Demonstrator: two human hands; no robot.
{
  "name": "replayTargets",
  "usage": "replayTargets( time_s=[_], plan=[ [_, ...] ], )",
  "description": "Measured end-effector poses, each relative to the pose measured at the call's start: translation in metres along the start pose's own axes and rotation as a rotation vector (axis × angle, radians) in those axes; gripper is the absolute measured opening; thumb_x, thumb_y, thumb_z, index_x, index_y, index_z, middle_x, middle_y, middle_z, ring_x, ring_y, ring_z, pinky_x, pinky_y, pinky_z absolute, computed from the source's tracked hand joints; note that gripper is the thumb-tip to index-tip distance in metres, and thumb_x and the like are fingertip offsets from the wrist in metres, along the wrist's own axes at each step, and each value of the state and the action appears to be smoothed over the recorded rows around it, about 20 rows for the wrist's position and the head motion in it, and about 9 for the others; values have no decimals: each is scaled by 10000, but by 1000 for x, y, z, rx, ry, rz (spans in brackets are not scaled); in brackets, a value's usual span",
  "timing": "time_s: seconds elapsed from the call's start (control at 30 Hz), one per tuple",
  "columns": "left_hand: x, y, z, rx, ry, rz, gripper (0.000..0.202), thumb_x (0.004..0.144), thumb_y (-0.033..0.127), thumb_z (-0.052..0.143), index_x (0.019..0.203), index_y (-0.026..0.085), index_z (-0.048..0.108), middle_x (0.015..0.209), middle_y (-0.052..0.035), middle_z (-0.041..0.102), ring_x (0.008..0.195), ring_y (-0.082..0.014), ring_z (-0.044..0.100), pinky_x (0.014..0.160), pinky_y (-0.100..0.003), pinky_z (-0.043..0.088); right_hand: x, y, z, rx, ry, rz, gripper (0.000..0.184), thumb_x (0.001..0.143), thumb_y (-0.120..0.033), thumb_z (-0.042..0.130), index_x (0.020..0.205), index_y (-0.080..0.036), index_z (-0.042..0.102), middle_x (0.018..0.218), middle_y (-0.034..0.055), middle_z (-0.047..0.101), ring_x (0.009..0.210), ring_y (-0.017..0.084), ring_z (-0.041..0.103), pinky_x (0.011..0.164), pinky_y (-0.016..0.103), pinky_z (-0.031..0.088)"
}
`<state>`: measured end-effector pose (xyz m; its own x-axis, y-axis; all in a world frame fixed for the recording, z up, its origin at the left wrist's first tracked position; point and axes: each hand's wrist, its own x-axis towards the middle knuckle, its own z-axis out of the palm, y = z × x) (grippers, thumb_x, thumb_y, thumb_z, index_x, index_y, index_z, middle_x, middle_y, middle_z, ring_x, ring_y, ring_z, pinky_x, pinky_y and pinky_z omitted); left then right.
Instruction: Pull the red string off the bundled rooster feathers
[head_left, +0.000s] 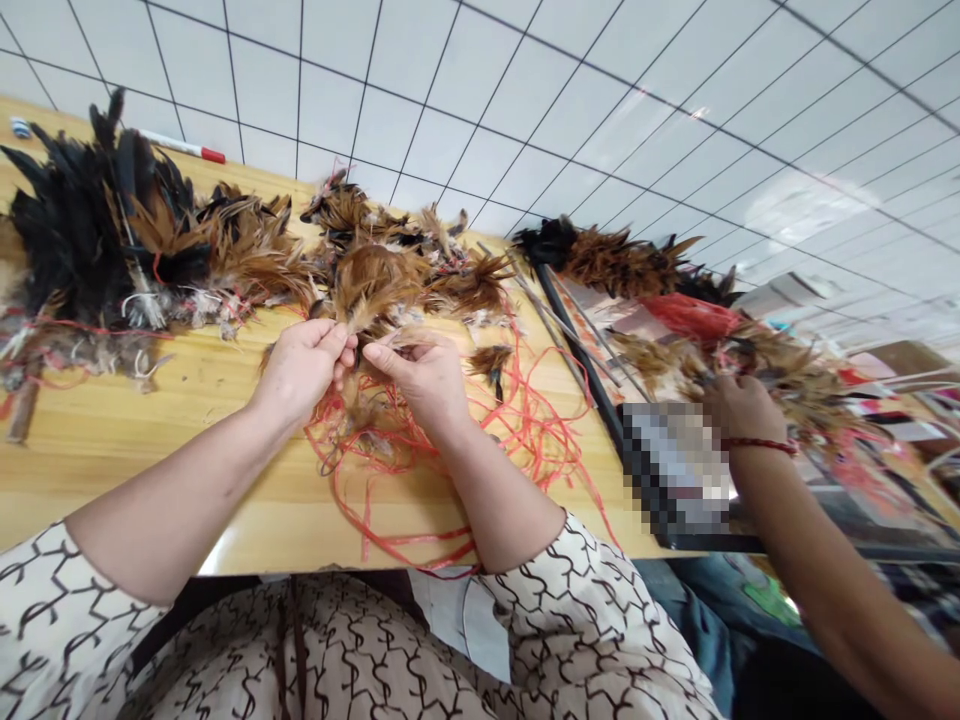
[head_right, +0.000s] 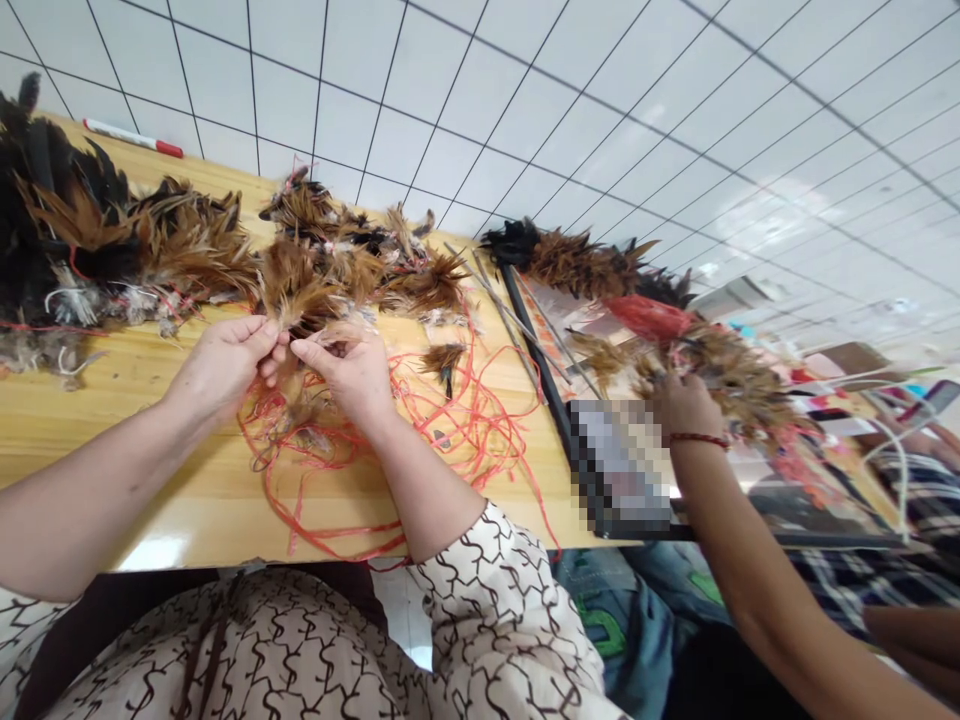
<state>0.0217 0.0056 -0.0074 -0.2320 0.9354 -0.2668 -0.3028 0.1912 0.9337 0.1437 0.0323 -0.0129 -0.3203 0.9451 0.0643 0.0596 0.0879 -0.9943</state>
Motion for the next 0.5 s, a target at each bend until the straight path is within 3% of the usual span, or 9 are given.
replayTargets(
  time_s=[0.2,0.5],
  plan=[
    [2,-12,-5,98,-120,152,288,803,124,503,519,166,529,408,44,474,376,-69,414,427,-179,344,-1,-1,1,46,-183,52,387,600,-530,771,605,-177,613,594,12,618,589,132,563,599,282,471],
    [-1,-5,-6,268,-148,282,282,769,119,522,491,167,529,432,50,460,433,-77,415,460,-186,325,3,-2,-4,-42,-205,16,404,523,-504,820,612,-179,596,605,3,618,581,131,555,612,278,475]
  ],
)
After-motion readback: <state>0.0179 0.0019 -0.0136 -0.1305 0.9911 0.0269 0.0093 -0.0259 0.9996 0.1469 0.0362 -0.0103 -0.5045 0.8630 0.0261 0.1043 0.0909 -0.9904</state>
